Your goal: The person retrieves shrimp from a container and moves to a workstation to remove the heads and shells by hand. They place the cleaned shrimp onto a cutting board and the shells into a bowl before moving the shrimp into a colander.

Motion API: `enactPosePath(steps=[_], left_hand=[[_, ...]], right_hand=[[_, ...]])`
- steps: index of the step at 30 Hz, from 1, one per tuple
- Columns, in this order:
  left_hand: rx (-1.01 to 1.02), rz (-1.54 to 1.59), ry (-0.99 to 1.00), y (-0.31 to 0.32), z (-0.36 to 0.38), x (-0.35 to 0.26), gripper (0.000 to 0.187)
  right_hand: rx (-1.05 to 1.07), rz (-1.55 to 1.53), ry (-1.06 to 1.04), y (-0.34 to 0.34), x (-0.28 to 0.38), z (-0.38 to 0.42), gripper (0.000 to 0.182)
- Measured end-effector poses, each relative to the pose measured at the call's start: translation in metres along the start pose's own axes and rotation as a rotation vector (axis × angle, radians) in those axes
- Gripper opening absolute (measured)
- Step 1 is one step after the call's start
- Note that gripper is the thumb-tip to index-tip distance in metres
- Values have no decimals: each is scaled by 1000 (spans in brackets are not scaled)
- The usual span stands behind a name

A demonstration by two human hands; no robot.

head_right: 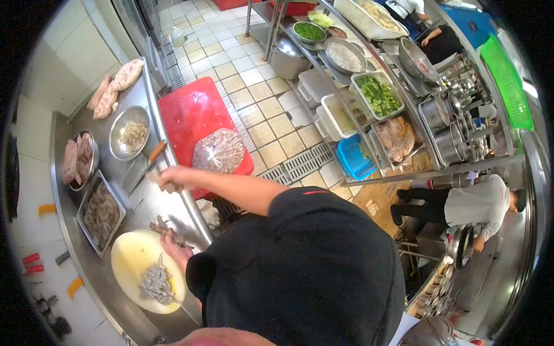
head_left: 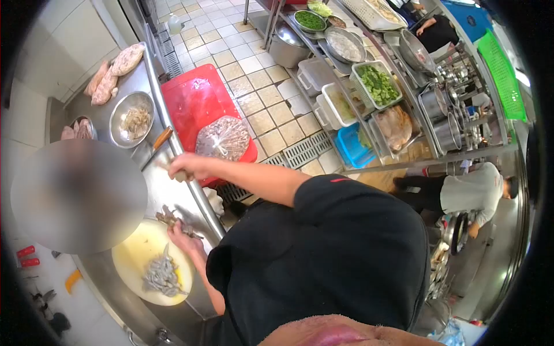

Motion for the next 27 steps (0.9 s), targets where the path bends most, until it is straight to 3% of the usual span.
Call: enactPosePath(steps=[1,2,4,5,7,10,13,17,23,27], left_hand=[[55,-15,-2,9,-7,1,32],[80,-28,-13,11,-2,3,32],[52,-184,23,43,7,-12,31],[120,-160,130,61,-16,3,28],[219,-16,150,124,2,-13,21],[351,-28,103,214,28,-22,23],[424,-133,91,307,68,-32,33],[629,-126,97,407,61,7,24],[819,-164,22,547,123,-17,14],[1029,-184,-16,656,146,-47,22]], right_hand=[[20,-165,-56,-13,16,20,11],[137,-81,-77,-27,51,54,23],[68,-224,-138,-81,96,97,44],[29,-271,-146,-96,132,140,51],[185,-394,-290,-136,174,191,50],[86,-375,-426,-204,210,256,47],[-85,-421,-517,-265,223,318,42],[-455,-334,-512,-372,208,372,31],[-642,-581,-549,-433,234,466,29],[-565,-707,-701,-457,280,491,32]])
Point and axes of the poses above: each hand's wrist, its own z-axis away from the middle knuckle, its own y-axis out of the palm, x = y × z, the point moved 6 cm from there along -z, towards the middle knuckle, and after that the axes turned 14 degrees about -z, right-handed, at the moved point
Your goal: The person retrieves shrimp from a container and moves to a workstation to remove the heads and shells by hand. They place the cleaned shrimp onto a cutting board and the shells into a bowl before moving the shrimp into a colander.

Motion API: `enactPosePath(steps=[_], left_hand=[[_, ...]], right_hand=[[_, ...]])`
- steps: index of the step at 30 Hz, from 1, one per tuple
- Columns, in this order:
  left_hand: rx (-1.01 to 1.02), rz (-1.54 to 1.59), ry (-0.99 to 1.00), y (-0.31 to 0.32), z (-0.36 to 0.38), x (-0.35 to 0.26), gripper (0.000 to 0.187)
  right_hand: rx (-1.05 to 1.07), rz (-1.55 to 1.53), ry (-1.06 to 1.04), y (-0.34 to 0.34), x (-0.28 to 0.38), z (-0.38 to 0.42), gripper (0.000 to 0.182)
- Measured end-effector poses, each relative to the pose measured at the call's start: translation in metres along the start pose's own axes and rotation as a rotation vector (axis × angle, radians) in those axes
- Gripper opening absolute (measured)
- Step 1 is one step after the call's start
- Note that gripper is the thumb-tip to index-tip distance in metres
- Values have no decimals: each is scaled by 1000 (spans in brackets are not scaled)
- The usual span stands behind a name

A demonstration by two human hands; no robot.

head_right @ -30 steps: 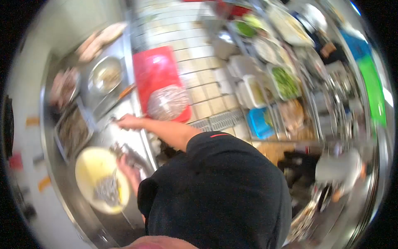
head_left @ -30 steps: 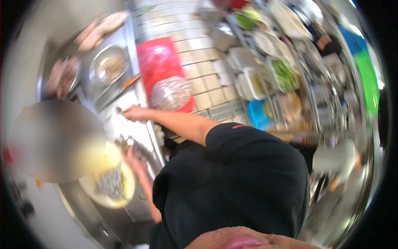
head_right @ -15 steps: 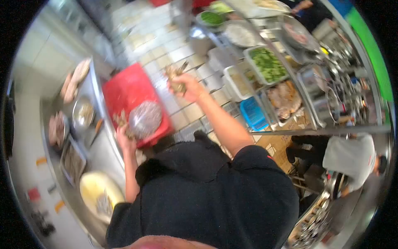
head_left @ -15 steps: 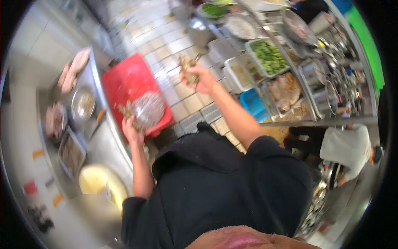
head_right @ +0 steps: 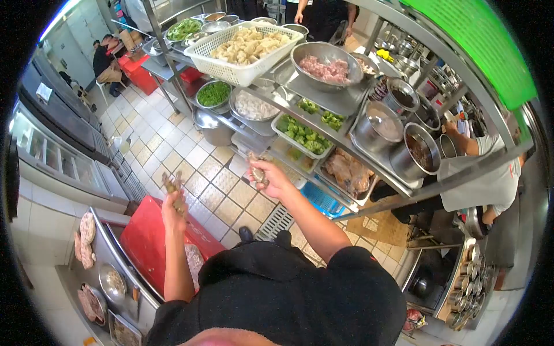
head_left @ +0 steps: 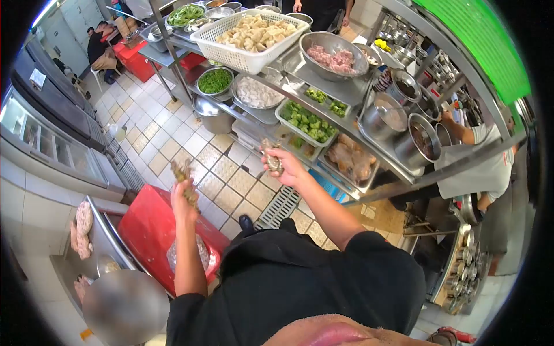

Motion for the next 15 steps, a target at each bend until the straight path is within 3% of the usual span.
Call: enactPosePath(steps=[2,8,12,15], left_hand=[[71,8,19,50,-34,-37,24],[544,125,114,175,-145,-147,34],[703,27,185,253,-217,-217,35],[729,38,198,304,-266,-268,17]], right_hand=[[44,-72,-26,17,25,-11,33],[65,-99,-175,87,110,-53,36],[111,2,-332,158,174,-84,35],[86,108,-415,194,229,-123,30]])
Point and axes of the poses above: each hand's wrist, its own z-axis away from the middle knuckle, its own y-axis out of the palm, x = y × z, the point moved 6 cm from there along -z, towards the middle knuckle, and after that the axes turned 14 degrees about -z, right-handed, at the moved point
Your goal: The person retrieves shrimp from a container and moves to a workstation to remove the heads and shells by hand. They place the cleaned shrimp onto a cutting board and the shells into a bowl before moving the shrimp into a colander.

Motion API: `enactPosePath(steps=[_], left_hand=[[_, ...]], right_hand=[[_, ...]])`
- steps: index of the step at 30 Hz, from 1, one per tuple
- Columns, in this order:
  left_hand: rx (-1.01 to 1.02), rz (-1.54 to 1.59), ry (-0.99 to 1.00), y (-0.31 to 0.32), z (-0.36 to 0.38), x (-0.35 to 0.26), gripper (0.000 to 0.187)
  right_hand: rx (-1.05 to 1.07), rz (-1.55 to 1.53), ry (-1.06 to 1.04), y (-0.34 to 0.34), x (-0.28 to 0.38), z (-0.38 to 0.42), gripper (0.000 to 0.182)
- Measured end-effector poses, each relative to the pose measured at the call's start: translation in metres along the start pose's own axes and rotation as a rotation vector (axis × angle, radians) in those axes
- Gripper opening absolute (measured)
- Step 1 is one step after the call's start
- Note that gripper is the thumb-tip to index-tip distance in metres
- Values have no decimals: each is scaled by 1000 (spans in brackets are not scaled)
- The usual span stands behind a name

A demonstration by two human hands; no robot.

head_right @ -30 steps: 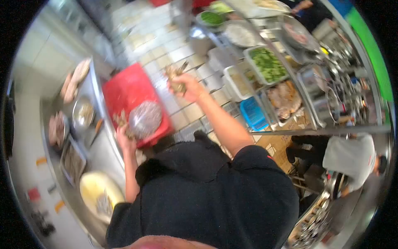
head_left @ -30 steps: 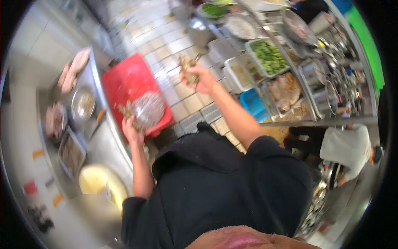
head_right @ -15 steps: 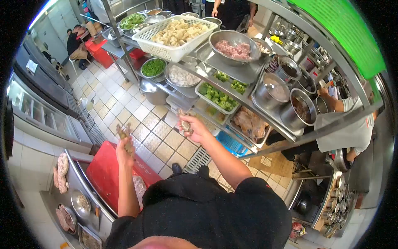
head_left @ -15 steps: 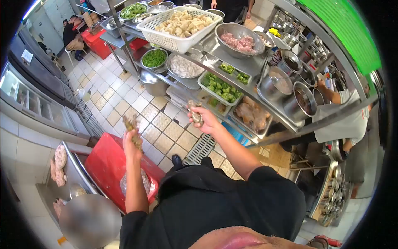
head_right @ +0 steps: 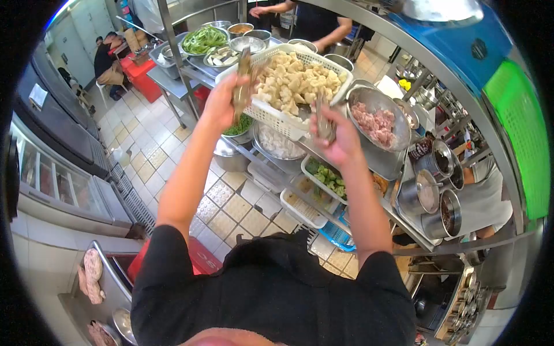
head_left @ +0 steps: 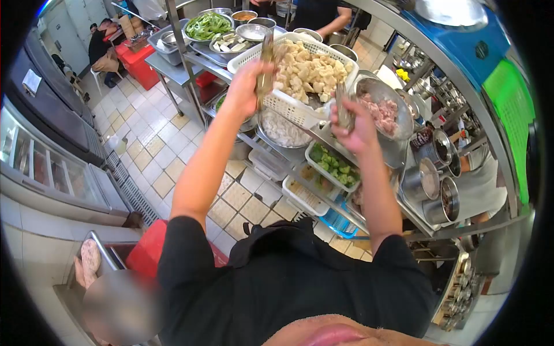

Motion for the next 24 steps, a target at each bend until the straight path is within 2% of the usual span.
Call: enactPosePath(steps=[1,3,6,9,11,13,17,20,21,24], left_hand=[[5,28,-18,-4,-30,-7,13],[3,-118,-5,-28,-100,-17,18],[-83,-195,29,-51,-167,-37,9],[-27,-265,-122,-104,-252,-20,9],[-272,-357,-110,-122,-289,-11,10],[-295,-347,-100,-144,-336,10,12],[-232,-362,-193,-153,-370,31,14],[-283,-523,-231,-155,-374,26,14],[-299,-582,-237,-155,-373,23,15],[-141,-267,-300,-170,-406,43,25]], right_hand=[[-2,36,11,2,11,-26,29],[6,108,36,7,35,-89,25],[-26,312,26,18,61,-186,22],[-125,529,7,14,69,-286,23],[-155,568,49,12,63,-345,23],[-160,603,87,9,55,-398,22],[-145,674,133,4,39,-474,18],[-93,707,191,-4,27,-519,17],[-78,683,202,6,24,-512,18],[3,600,255,19,21,-507,22]])
Point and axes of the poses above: each hand's wrist, its own z-axis away from the middle knuckle, its own y-axis out of the palm, x = y × z, the point moved 6 cm from there along -z, towards the middle knuckle, and after that the axes turned 14 degrees about -z, right-handed, at the moved point
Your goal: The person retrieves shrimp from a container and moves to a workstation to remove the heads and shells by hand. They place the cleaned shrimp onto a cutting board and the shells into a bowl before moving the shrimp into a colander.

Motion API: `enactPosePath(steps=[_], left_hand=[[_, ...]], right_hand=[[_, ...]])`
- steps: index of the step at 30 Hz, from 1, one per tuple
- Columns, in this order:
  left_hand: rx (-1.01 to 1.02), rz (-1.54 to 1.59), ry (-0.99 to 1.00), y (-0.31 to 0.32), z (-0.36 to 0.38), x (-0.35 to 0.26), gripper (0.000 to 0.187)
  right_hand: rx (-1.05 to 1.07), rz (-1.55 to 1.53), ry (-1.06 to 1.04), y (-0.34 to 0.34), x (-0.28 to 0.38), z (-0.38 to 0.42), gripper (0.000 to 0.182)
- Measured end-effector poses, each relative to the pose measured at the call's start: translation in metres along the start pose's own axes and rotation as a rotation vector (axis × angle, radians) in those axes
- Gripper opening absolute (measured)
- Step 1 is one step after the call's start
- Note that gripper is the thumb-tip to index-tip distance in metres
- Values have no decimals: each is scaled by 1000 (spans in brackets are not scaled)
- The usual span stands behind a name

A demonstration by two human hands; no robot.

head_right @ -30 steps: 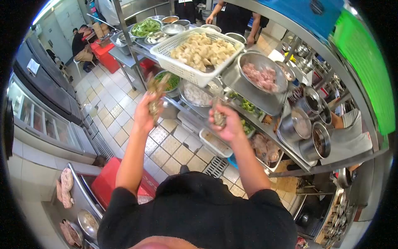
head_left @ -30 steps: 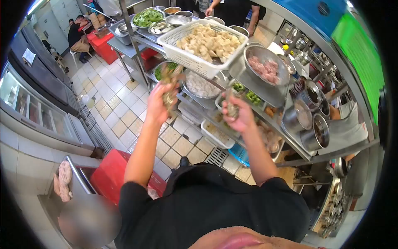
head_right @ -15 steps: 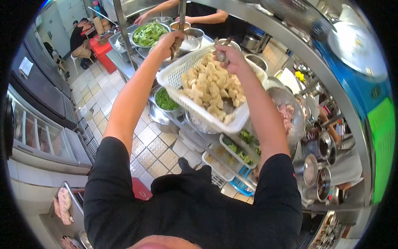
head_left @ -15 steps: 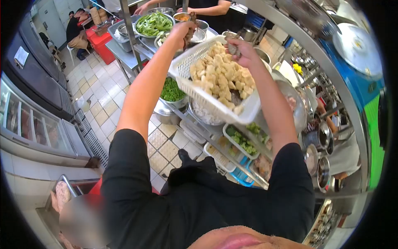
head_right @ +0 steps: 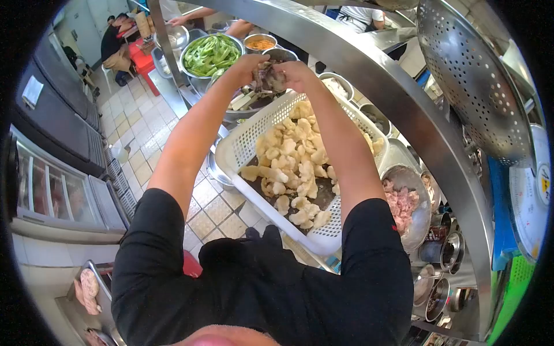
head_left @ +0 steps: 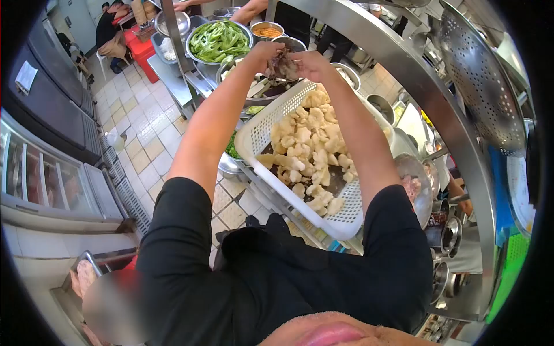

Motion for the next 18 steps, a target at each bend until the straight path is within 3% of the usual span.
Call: enactPosePath(steps=[1,2,3,4,7,9,12,15,18], left_hand=[[80,99,-13,1,-6,2,29],[28,-23,157,2,38,-21,29],[13,-107,173,-7,33,-19,30],[-4,-191,190,-17,24,-14,31],[-212,-572,602,-45,3,-8,34],[-409,-625,404,-46,52,-19,31],[-676,-1044,504,-59,55,-7,29],[-364,-709,78,-67,15,40,29],[-319,-682,97,-69,13,44,22]], right_hand=[[-26,-28,-51,-12,2,-4,24],[-53,-51,-101,-26,4,-7,25],[-78,-72,-148,-33,5,-5,27],[-164,71,-197,-42,8,-3,28],[-314,450,-293,-47,16,9,24],[-293,624,-288,-53,13,-2,20],[-327,558,-124,-63,9,-20,17],[-326,537,-91,-65,6,-29,13],[-218,469,-61,-50,5,-22,11]])
Point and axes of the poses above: each hand's wrist, its own z-axis away from the middle knuckle, its own y-axis out of the palm, x = y × z, the point moved 6 cm from there along -z, towards the middle knuckle, and after that the axes turned 14 degrees about -z, right-handed, at the moved point
